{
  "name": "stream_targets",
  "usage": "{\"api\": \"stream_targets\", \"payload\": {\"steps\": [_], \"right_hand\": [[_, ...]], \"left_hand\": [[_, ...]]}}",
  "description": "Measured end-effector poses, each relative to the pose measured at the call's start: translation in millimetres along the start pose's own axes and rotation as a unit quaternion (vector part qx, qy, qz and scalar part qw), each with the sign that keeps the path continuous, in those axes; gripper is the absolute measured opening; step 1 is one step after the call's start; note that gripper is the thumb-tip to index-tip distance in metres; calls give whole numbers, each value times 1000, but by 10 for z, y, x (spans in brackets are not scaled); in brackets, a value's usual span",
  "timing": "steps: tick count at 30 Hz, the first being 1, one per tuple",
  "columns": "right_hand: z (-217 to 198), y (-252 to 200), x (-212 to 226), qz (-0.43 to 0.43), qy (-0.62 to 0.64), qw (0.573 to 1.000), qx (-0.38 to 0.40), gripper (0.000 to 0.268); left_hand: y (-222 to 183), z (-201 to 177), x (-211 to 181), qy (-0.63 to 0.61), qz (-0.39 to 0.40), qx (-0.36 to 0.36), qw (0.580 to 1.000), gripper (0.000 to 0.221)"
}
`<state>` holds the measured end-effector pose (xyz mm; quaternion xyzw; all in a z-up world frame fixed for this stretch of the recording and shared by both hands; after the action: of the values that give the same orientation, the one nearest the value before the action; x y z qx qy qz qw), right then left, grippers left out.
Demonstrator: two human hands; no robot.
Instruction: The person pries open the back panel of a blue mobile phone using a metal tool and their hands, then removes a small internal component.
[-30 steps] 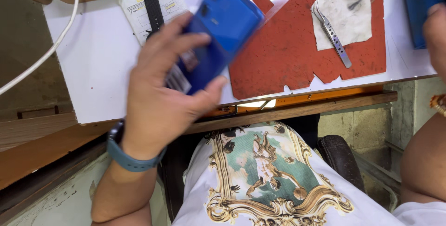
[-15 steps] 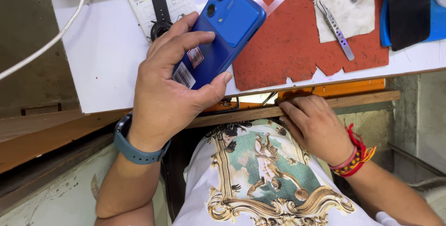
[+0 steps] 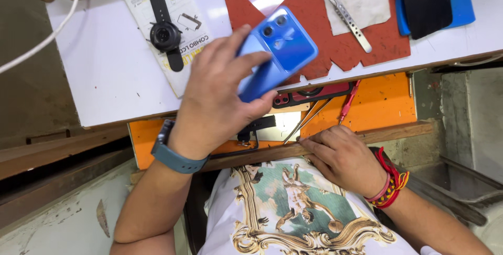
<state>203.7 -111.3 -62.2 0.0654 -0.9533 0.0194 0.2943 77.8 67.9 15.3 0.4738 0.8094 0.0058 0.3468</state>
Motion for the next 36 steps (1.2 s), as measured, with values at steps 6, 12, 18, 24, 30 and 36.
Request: {"api": "stream_targets", "payload": {"steps": [6,12,18,24,30,36], "right_hand": [[-57,-47,-3,10,26,999,-25,36],[-108,-70,-72,33,38,998,-46,36],[-245,29,-146,21,70,997,-29,28],[-1241,164,-576,104,-67,965,-230,24],[-1672,774,-854,78,-269,921,-272,49],[-1724,788,-1392,160,-265,922,-233,29]], "left_hand": [[109,285,-77,16,55,71,996,48],[126,361,-19,12,68,104,992,47],[127,347,-23,16,60,108,992,47],[115,360,-66,14,50,106,993,49],[106,371,-83,14,42,97,994,49],[103,364,-56,1,40,87,995,49]]}}
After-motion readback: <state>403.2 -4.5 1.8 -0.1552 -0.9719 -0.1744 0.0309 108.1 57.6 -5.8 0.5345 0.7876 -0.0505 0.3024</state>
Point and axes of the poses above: each hand's wrist, its own y-axis towards the middle knuckle, its own z-axis out of the palm, x = y × z, the point moved 8 cm from there along y, towards the middle knuckle, and after that the axes turned 5 degrees about z, right-handed, at the moved point
